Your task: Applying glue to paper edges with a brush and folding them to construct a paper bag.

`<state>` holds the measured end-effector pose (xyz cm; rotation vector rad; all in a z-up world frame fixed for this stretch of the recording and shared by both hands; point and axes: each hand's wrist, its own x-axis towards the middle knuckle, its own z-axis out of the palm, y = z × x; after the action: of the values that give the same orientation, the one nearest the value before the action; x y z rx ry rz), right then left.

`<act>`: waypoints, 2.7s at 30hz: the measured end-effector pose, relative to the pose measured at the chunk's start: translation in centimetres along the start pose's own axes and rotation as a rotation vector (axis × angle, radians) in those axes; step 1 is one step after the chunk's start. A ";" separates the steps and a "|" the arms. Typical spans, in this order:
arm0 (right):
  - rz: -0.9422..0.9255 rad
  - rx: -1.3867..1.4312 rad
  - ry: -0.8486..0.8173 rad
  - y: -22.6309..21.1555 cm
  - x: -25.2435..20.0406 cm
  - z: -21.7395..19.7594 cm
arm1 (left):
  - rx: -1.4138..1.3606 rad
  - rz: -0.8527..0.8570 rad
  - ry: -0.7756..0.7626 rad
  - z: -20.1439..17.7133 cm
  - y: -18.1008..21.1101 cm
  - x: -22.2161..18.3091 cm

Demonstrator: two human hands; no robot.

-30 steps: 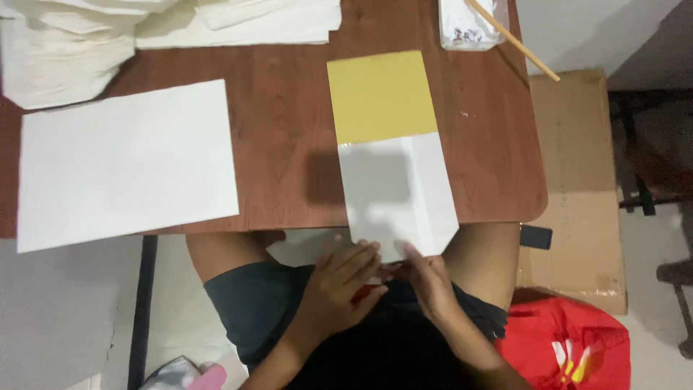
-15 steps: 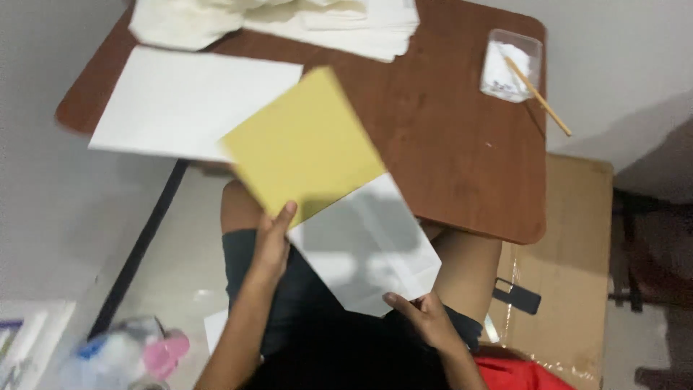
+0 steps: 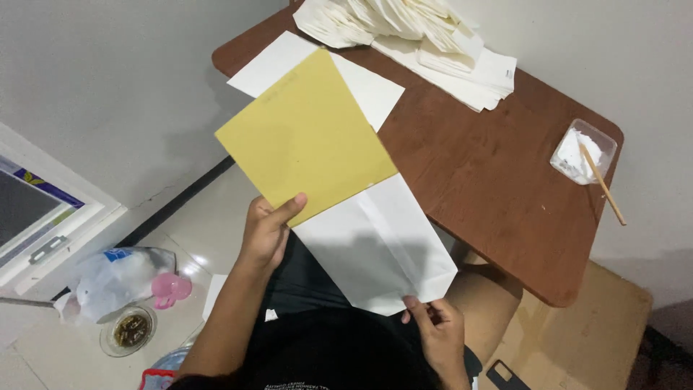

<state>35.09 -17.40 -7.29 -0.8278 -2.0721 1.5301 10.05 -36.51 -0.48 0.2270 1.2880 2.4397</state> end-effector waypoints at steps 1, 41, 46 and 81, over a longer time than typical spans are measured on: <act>-0.002 0.002 0.003 -0.7 -0.3 0.0 | 0.001 0.001 -0.003 0.1 0.3 -0.3; 0.115 0.644 0.510 -5.6 13.7 -1.1 | 0.826 0.215 -0.927 11.6 -12.7 13.8; 0.367 0.476 0.471 -8.2 15.7 0.8 | 0.525 0.285 -0.761 11.3 -11.0 9.0; 0.151 0.095 0.500 -0.9 21.0 -7.3 | 0.838 -0.073 -0.144 30.9 -3.2 40.4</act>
<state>24.44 1.89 -4.41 -1.2096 -1.5934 1.3111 -16.64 4.64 13.23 0.5407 2.1207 1.6512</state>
